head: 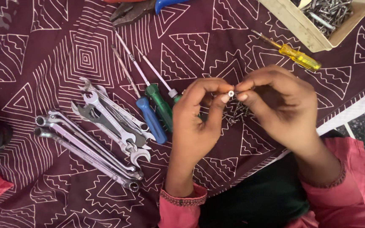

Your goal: The person picks up a small white electrical component and a metal piece, then uses a screwdriver to tighten a screw onto the metal piece. They then pick up several small screws by hand and hold them against the white component.

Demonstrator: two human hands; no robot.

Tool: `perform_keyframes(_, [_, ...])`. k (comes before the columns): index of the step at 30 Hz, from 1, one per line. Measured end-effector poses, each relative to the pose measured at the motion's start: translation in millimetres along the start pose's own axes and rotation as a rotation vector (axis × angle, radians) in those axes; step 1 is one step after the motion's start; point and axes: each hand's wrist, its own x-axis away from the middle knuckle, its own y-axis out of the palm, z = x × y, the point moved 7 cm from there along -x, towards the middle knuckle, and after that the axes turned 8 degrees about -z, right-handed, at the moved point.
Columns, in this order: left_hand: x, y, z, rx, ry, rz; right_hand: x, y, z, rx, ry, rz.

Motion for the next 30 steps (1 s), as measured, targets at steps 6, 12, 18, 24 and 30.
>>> perform_keyframes(6, [2.3, -1.2, -7.4, 0.065, -0.033, 0.026, -2.7, 1.2, 7.7, -0.001, 0.063, -0.070])
perform_keyframes(12, [2.6, -5.4, 0.6, 0.022, 0.022, 0.058, 2.3, -2.8, 24.9, -0.279, 0.169, 0.010])
perform_keyframes(18, [0.9, -1.1, 3.3, -0.013, 0.036, 0.017, 2.8, 5.8, 38.8, -0.382, 0.213, -0.061])
perform_keyframes(24, [-2.4, 2.1, -2.2, -0.007, -0.029, -0.045, -1.8, -4.4, 26.1, -0.299, 0.118, 0.082])
perform_keyframes(30, [-1.6, 5.7, -2.3, 0.142, -0.014, -0.100, 5.8, -12.5, -10.5, 0.120, -0.103, 0.091])
